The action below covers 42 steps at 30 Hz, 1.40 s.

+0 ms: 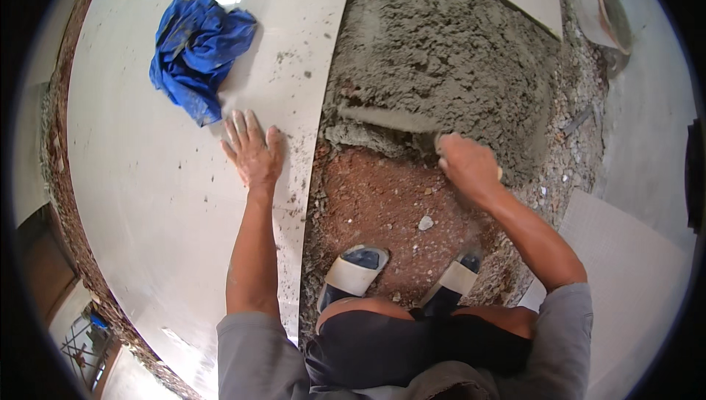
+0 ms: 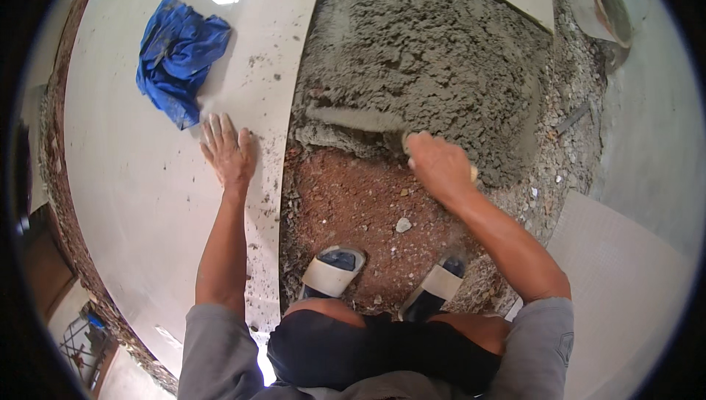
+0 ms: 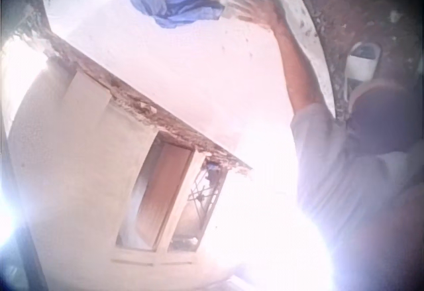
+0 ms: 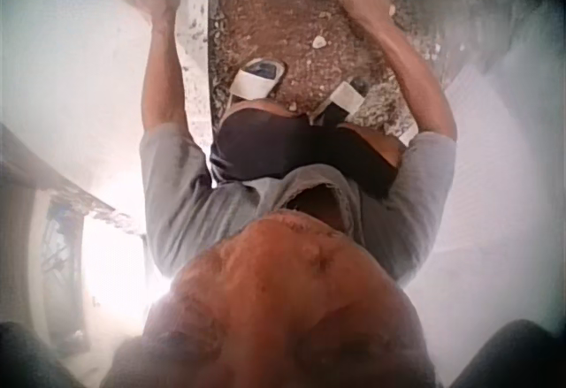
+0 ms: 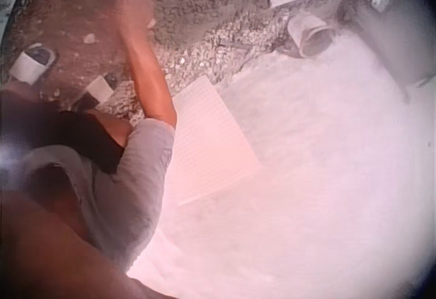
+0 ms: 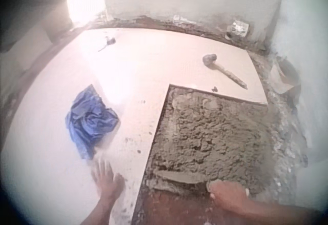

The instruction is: The person places a large white tile onto a prepared bed of cement on the floor, taps it with a rubber mallet to level it, and then spreads additional cement with a trowel to prepare the adjacent area for the next tile.

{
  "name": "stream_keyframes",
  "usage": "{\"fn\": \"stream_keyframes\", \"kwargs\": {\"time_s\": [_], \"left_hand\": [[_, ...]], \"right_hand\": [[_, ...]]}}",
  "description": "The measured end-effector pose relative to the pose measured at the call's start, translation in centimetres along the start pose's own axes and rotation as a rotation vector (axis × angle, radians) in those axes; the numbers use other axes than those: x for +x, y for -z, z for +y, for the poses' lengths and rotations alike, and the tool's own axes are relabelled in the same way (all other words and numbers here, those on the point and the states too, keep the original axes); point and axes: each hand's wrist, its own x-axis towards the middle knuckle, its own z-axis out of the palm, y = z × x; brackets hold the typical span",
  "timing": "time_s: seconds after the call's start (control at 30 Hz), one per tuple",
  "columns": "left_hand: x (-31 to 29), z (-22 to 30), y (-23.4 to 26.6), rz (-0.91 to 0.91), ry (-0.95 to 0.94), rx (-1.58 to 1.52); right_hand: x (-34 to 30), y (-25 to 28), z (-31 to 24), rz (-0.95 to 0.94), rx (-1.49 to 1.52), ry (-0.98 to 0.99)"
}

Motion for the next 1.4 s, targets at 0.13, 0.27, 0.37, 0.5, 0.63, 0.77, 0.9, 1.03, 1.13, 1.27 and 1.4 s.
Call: {"fn": "stream_keyframes", "kwargs": {"time_s": [0.13,0.27,0.37,0.5,0.63,0.77,0.9,1.03,1.13,1.27,1.4], "left_hand": [[0.5,0.4,0.3,0.022,-0.008,-0.081],[0.5,0.3,0.1,0.042,-0.014,-0.104],[0.4,0.1,-0.1,0.045,-0.023,-0.129],[0.4,0.2,-0.1,0.050,-0.018,-0.149],[0.3,0.1,0.0,0.058,-0.029,-0.155],[-0.4,-0.5,-0.3,0.040,-0.099,-0.167],[-1.4,-0.7,-0.5,0.028,-0.163,-0.160],[-1.3,-0.8,-0.4,0.022,-0.164,-0.126],[-0.9,-1.1,-1.2,0.003,-0.170,0.079],[-0.7,-2.5,-3.4,0.207,-0.276,0.094],[0.6,-4.1,-5.2,0.087,-0.304,0.440]], "right_hand": [[3.5,1.3,0.8,0.110,-0.121,-0.126],[8.1,1.8,-1.3,0.101,-0.094,-0.213],[5.9,0.9,-4.6,0.030,-0.118,-0.112],[-2.6,-0.8,-8.5,0.058,-0.303,0.062],[-10.6,-2.7,-11.9,-0.144,-0.107,0.066],[-13.1,-1.4,-9.6,-0.420,0.068,-0.080],[-8.6,0.3,-4.7,-0.086,0.056,-0.295],[-6.9,-1.6,-5.8,0.013,0.201,-0.377],[-10.7,-3.0,-8.5,-0.081,0.302,-0.365],[-12.4,-2.3,-5.5,0.084,0.362,-0.514],[-10.6,-3.2,-0.4,0.417,0.395,-0.796]]}}
